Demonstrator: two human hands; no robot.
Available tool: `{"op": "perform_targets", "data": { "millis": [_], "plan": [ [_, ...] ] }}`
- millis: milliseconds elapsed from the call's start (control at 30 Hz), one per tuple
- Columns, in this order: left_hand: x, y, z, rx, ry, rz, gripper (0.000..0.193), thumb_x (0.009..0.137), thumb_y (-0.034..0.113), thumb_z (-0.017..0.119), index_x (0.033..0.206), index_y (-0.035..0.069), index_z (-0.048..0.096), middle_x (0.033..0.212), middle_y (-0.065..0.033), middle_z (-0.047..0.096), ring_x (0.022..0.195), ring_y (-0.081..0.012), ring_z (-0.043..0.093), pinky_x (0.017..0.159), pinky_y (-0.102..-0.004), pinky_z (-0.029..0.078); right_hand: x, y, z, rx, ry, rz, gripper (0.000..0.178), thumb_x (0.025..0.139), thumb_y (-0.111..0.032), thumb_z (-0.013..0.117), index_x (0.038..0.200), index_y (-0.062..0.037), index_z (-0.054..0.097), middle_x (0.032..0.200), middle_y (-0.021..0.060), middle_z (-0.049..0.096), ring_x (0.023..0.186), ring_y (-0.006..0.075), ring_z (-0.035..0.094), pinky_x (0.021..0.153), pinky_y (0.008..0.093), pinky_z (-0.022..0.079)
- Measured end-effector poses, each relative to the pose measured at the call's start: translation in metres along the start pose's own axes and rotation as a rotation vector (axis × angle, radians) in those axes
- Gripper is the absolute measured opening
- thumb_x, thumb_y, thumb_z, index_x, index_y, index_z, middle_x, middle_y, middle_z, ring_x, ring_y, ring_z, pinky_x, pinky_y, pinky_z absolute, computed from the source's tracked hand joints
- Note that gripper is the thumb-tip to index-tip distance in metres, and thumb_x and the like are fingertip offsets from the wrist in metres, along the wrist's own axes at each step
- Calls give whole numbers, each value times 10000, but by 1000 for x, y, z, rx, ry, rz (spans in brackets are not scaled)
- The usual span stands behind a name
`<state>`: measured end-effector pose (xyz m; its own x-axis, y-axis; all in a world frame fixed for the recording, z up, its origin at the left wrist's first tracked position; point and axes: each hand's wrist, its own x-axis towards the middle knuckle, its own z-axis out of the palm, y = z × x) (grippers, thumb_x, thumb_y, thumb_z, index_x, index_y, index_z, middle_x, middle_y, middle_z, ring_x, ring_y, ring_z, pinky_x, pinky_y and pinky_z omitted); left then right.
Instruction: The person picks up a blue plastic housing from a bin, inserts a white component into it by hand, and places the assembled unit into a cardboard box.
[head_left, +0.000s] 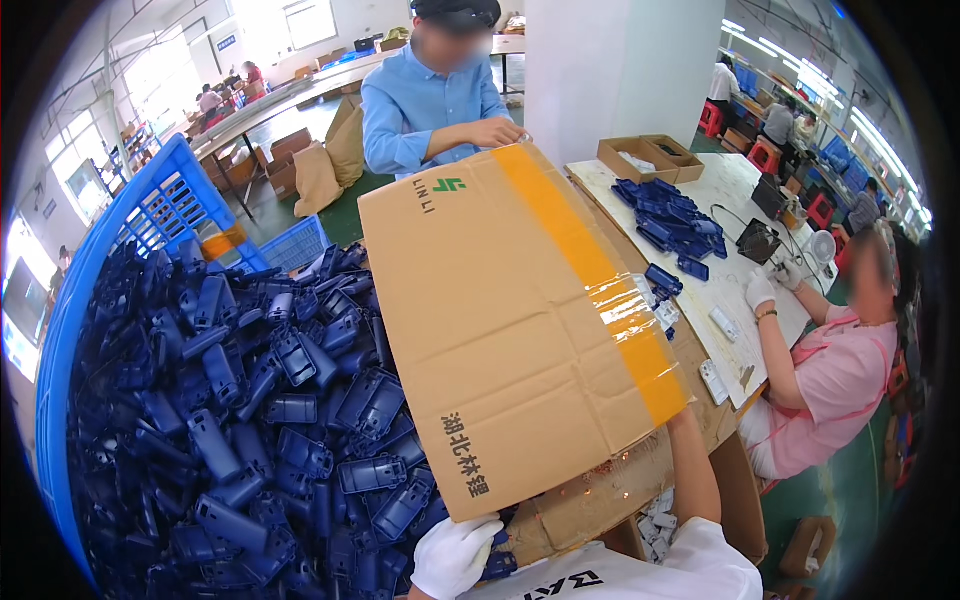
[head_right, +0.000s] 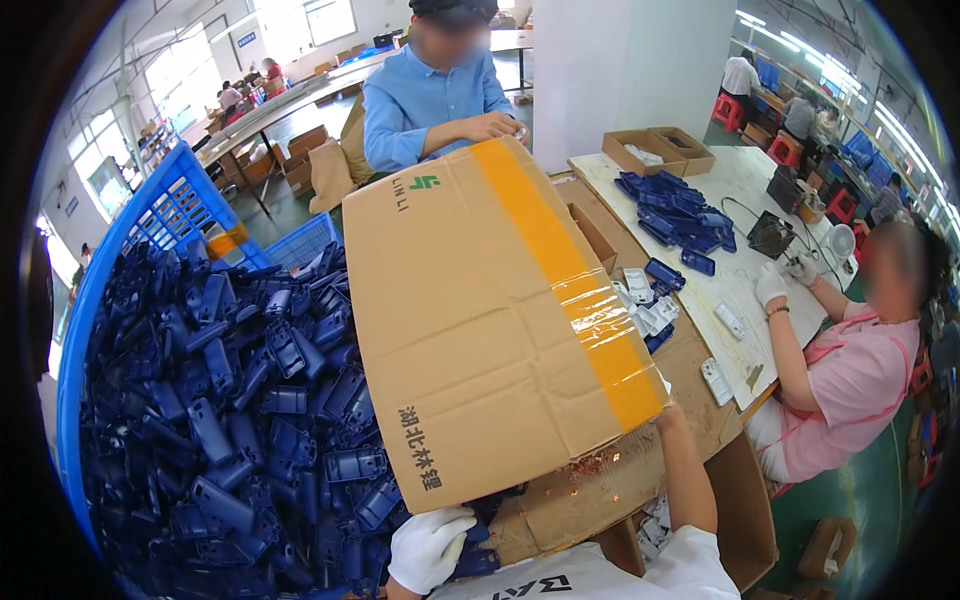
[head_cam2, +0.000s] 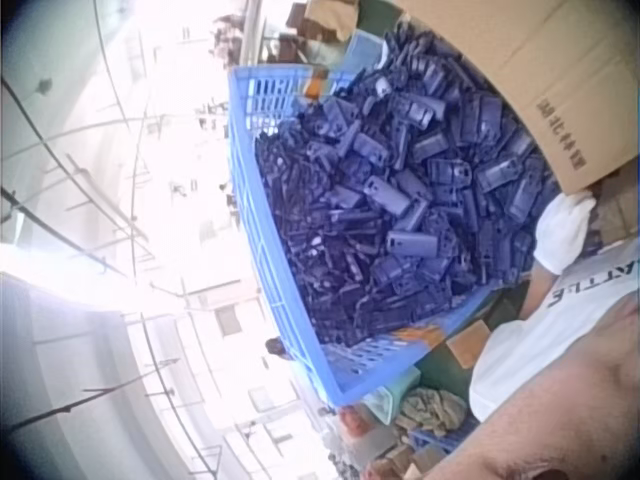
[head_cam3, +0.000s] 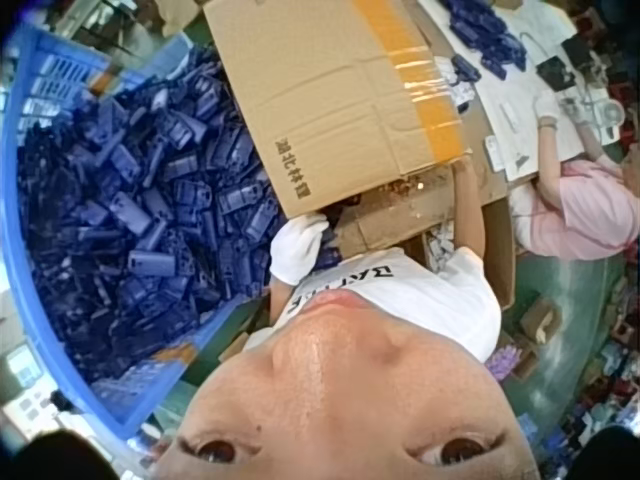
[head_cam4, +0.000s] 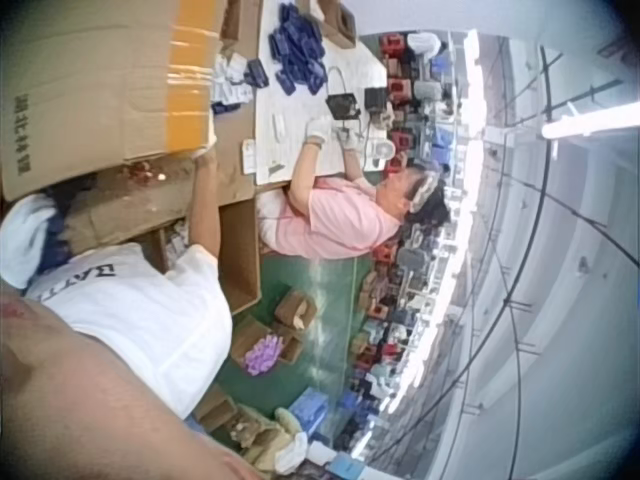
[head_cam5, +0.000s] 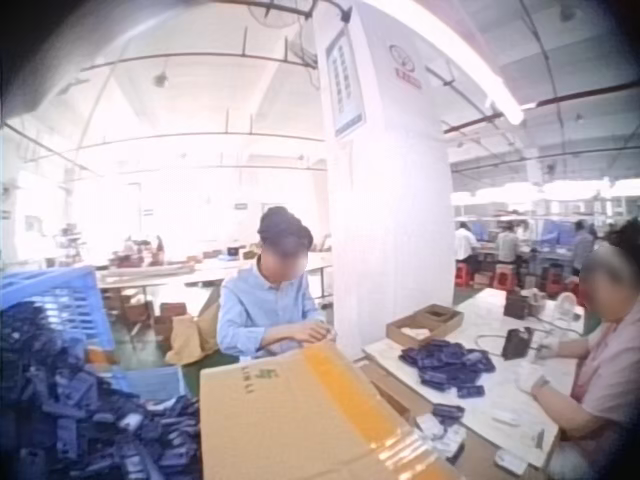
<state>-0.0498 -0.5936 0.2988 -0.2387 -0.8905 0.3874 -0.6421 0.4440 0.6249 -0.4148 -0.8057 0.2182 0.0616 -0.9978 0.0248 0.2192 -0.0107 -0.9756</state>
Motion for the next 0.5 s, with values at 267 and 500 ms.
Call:
{"op": "perform_targets", "data": {
  "millis": [267, 500],
  "plan": [
    [3, 3, -3, 41, -49, -52, 229, 743, 21, 692, 957, 102, 691, 983, -45, 701, 880, -239, 668, 735, -339, 536, -11, 1, 0, -62, 16, -65, 242, 953, -138, 539, 1152, -27, 624, 1085, 39, 651, 975, 110, 606, 828, 286, 509],
    [2, 2, -2, 35, -62, -47, 225, 746, 19, 692, 955, 103, 693, 985, -43, 703, 875, -236, 672, 726, -338, 537, -10, -12, 5, -128, 45, -125, 232, 957, -128, 525, 1136, -23, 629, 1057, 42, 657, 954, 111, 610, 820, 285, 507]
  ]
}}
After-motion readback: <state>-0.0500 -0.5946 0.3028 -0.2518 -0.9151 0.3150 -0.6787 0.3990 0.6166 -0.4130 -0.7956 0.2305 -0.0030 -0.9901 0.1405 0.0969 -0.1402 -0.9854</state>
